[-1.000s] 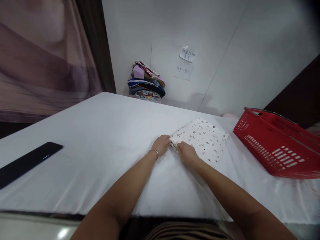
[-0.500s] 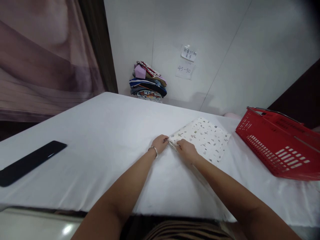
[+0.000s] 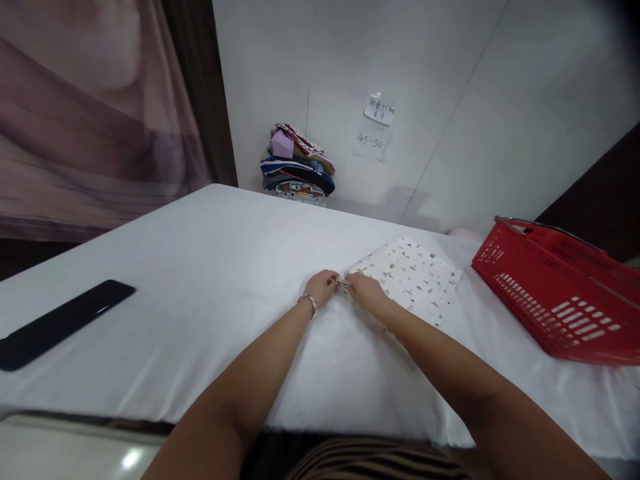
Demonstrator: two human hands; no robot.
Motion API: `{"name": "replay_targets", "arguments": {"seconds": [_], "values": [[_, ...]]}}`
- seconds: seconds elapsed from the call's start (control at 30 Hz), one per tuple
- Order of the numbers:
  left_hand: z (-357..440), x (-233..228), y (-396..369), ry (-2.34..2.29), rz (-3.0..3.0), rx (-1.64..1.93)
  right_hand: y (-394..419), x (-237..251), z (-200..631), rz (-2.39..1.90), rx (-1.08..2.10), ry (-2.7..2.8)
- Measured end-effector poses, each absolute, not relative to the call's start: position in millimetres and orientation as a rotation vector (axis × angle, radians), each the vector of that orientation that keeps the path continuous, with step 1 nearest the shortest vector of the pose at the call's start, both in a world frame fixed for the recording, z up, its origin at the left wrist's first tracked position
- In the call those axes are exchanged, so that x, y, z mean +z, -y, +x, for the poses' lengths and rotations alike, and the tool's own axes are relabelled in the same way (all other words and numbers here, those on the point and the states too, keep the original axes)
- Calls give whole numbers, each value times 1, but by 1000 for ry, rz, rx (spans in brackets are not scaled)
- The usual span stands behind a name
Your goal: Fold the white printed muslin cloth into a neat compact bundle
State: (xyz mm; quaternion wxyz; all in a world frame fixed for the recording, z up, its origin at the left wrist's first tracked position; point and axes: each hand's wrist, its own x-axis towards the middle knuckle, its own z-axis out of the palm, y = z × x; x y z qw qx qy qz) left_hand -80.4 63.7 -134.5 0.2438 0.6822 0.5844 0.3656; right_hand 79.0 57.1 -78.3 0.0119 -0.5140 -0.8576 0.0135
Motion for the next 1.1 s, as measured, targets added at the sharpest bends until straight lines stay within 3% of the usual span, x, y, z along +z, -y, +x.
{"name": "replay_targets", "arguments": {"seconds": [0.27, 1.1], "values": [[-76, -131, -57, -1504, 1917, 1180, -66, -77, 87, -1574, 279, 2504], [-40, -120, -55, -1948, 1845, 759, -71, -83, 91, -1544, 424, 2368]]}}
